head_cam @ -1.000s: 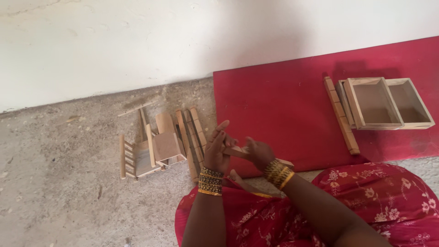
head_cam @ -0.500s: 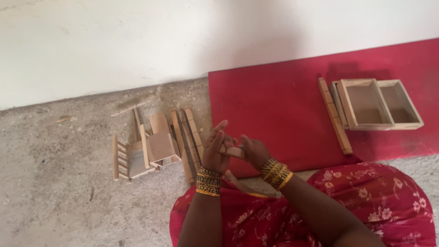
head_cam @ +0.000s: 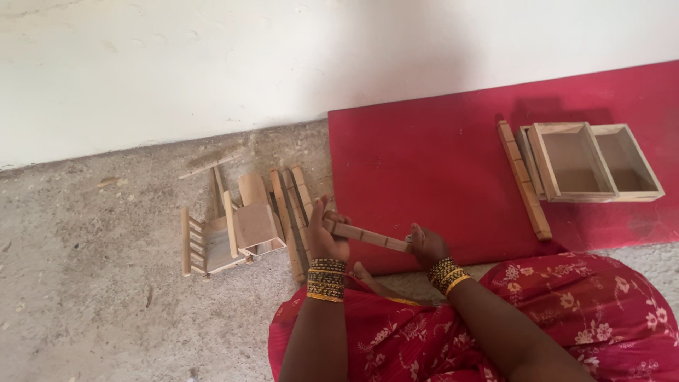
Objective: The person sits on the floor and wipes several small wooden pieces and a wooden box with a white cloth. They handle each item one at a time, turning them over to wipe multiple sides, then place them aside.
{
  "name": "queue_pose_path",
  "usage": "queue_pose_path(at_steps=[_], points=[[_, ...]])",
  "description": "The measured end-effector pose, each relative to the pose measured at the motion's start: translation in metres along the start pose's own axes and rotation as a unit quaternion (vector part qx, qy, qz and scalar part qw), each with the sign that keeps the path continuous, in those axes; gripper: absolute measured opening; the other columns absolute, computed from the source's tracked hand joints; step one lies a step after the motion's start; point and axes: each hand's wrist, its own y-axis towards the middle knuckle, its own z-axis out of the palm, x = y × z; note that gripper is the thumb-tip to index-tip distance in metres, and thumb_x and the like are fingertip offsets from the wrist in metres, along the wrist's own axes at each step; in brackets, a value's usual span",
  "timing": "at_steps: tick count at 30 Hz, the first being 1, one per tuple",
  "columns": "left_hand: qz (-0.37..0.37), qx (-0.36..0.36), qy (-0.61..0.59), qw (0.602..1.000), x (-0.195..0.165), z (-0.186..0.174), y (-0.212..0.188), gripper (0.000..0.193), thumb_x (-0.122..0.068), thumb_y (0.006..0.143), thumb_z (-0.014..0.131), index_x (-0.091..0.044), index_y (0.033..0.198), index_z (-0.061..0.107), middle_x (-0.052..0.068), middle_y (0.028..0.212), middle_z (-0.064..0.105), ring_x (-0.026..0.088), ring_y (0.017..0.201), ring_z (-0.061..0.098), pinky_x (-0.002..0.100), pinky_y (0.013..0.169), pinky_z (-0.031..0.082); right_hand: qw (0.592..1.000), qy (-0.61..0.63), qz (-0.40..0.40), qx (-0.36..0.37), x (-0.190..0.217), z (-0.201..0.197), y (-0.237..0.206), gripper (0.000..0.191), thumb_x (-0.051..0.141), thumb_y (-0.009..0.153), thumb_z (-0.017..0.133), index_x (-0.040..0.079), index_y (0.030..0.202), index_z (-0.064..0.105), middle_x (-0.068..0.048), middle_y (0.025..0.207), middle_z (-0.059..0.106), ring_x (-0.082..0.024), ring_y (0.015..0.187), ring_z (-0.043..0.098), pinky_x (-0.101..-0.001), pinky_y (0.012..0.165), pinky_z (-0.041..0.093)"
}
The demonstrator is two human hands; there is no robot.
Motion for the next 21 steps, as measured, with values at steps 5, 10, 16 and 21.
queue_pose_path(at_steps=[5,10,16,21], points=[[0.031,0.225,0.019,0.974,0.005,0.0,-0.002,0.032,-0.027,0.105,0.066,-0.003,0.125,0.063,-0.002,0.063,0.057,0.013,0.059,0.057,0.036,0.064,0.051,0.925,-0.234,-0.273,-0.126,0.031,-0.007,0.014,0.068,0.038,0.079,0.075,-0.009,0.124,0.055,-0.017,0.088,0.074,-0.027,0.071,0.073,-0.0359,0.051,0.06],[-0.006,0.256,0.054,0.965,0.005,0.014,-0.017,0.04,-0.018,0.097,0.066,-0.008,0.135,0.061,-0.001,0.081,0.067,0.01,0.078,0.064,0.033,0.082,0.056,0.948,-0.119,-0.28,-0.098,0.089,0.015,-0.002,0.029,0.021,0.101,0.064,0.0,0.122,0.063,-0.015,0.089,0.075,-0.023,0.07,0.074,-0.0353,0.054,0.059],[0.058,0.225,0.142,0.962,-0.002,0.009,-0.018,0.041,-0.025,0.101,0.067,-0.001,0.133,0.061,0.002,0.092,0.07,0.011,0.089,0.066,0.031,0.085,0.056,0.908,-0.174,-0.37,-0.09,0.071,0.023,0.003,0.017,0.015,0.105,0.056,0.001,0.112,0.062,-0.012,0.085,0.073,-0.023,0.069,0.072,-0.0339,0.051,0.059],[0.03,0.015,0.102,0.994,0.001,0.0,-0.003,0.042,-0.036,0.1,0.066,-0.001,0.124,0.063,-0.001,0.065,0.059,0.011,0.058,0.059,0.03,0.056,0.05,0.964,-0.146,-0.2,-0.096,0.006,-0.005,0.015,0.026,0.022,0.108,0.053,0.0,0.106,0.067,-0.016,0.083,0.072,-0.024,0.068,0.069,-0.0356,0.053,0.055]])
